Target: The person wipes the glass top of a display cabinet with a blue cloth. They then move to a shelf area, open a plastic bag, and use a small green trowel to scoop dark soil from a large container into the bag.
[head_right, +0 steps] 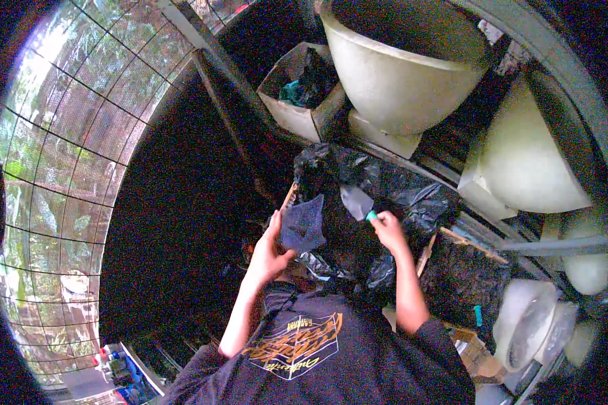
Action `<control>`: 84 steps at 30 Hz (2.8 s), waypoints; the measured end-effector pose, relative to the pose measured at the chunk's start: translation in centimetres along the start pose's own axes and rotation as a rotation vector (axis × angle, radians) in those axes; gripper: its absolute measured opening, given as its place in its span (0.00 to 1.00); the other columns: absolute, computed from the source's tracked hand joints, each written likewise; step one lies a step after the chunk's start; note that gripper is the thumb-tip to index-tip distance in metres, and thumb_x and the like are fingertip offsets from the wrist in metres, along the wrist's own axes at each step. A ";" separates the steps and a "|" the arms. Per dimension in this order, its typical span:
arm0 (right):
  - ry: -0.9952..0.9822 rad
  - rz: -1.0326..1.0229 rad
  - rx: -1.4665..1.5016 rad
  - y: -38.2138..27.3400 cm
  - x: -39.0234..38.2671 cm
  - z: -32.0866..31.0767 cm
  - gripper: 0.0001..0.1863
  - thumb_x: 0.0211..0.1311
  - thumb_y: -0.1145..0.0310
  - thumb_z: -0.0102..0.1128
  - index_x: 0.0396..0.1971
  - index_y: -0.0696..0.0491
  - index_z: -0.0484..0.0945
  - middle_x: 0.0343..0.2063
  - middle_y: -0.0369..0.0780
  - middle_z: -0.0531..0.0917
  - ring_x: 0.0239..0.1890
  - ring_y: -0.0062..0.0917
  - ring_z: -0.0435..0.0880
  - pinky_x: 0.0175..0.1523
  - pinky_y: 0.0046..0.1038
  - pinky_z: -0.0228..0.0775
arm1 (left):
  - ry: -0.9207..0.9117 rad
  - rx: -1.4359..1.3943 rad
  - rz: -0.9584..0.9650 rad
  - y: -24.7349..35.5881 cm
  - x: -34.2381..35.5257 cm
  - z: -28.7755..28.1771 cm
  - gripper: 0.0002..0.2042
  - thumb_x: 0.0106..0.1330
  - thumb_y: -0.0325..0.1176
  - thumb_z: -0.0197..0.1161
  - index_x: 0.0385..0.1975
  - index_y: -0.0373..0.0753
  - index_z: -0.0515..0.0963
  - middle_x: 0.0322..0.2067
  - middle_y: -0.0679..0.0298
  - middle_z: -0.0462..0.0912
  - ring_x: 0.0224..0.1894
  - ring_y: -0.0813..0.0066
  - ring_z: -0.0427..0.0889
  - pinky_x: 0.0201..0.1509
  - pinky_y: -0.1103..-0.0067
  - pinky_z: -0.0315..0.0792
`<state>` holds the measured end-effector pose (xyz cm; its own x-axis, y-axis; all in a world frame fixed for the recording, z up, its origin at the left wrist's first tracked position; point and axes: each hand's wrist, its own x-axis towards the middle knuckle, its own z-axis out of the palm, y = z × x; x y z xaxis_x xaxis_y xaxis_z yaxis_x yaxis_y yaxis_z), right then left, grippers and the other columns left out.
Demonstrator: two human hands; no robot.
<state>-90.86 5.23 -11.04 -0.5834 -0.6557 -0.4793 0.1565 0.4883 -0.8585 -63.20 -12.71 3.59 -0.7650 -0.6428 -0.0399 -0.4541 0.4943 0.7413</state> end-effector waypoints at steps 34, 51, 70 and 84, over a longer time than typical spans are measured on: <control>-0.133 0.132 0.289 -0.2 -2.6 0.3 0.05 0.68 0.66 0.56 0.36 0.51 0.73 0.19 0.29 0.68 0.15 0.10 0.60 0.18 0.17 0.53 | -0.041 -0.056 -0.073 0.3 -2.0 -0.2 0.46 0.49 0.27 0.66 0.70 0.30 0.49 0.71 0.43 0.51 0.74 0.55 0.51 0.75 0.74 0.50; 0.103 -0.400 0.063 -10.3 -5.8 3.1 0.26 0.58 0.65 0.70 0.49 0.51 0.62 0.30 0.34 0.72 0.29 0.15 0.69 0.34 0.21 0.64 | -0.005 -0.064 -0.036 -0.4 -0.2 1.7 0.46 0.49 0.26 0.66 0.70 0.28 0.49 0.69 0.41 0.53 0.73 0.55 0.53 0.74 0.74 0.52; -0.065 -0.319 0.078 -6.9 -4.6 10.9 0.33 0.51 0.82 0.59 0.56 0.46 0.57 0.30 0.38 0.71 0.32 0.24 0.74 0.38 0.31 0.69 | 0.088 0.073 -0.082 -1.1 -1.9 1.6 0.42 0.50 0.26 0.67 0.69 0.31 0.55 0.70 0.41 0.52 0.70 0.54 0.60 0.65 0.74 0.67; -0.191 0.131 0.606 -4.6 -6.3 7.7 0.13 0.69 0.60 0.57 0.46 0.49 0.67 0.23 0.33 0.73 0.15 0.12 0.63 0.19 0.19 0.56 | 0.214 0.110 -0.095 -2.3 -2.3 2.5 0.22 0.55 0.20 0.61 0.53 0.35 0.78 0.55 0.56 0.79 0.56 0.58 0.79 0.60 0.72 0.72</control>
<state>-81.76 2.65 -5.54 -0.3855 -0.7312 -0.5628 0.6715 0.1960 -0.7146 -61.54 -10.96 0.33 -0.6079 -0.7927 0.0456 -0.5751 0.4792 0.6630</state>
